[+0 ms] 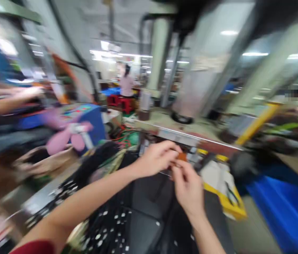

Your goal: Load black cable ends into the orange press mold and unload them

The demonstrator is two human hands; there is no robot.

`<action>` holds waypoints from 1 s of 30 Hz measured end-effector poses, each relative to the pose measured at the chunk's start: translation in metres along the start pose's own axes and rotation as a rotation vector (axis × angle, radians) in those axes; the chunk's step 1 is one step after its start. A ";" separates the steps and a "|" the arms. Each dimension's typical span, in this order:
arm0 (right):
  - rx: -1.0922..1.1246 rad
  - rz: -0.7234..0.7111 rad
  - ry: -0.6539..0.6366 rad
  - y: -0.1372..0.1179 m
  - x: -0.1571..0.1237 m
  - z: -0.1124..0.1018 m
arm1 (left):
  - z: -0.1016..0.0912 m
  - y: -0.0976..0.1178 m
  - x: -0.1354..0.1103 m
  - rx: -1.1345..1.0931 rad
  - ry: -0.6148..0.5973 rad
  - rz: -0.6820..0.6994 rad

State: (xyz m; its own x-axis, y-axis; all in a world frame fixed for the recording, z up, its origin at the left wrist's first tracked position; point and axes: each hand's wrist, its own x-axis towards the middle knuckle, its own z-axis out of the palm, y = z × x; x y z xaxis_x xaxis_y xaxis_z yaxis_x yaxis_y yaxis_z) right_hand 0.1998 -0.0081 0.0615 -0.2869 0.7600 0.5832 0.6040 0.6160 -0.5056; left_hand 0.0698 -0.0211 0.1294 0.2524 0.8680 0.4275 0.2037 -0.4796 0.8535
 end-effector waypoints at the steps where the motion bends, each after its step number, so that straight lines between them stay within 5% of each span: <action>1: 0.045 0.041 0.010 0.005 -0.007 -0.014 | 0.003 -0.006 0.002 -0.052 0.011 -0.021; 5: 0.386 0.101 0.026 0.015 -0.010 -0.033 | 0.006 -0.025 0.012 -0.132 -0.017 -0.097; 15: 0.709 0.185 0.125 0.019 0.007 -0.022 | 0.014 -0.030 0.015 -0.154 -0.055 -0.137; 21: 0.888 0.301 0.017 0.023 0.019 -0.013 | 0.011 -0.033 0.021 -0.225 -0.103 -0.166; 25: 0.635 0.195 -0.120 0.021 0.002 -0.007 | 0.005 -0.037 0.029 -0.182 0.010 -0.132; 30: 0.312 0.095 -0.264 0.038 -0.012 0.011 | -0.004 -0.037 0.051 0.046 0.256 0.094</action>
State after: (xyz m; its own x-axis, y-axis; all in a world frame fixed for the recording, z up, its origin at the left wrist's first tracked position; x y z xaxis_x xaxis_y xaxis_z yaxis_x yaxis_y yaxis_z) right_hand 0.2184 0.0083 0.0281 -0.4457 0.8186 0.3622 0.3949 0.5429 -0.7412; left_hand 0.0711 0.0412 0.1212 0.0257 0.8210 0.5703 0.2349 -0.5595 0.7948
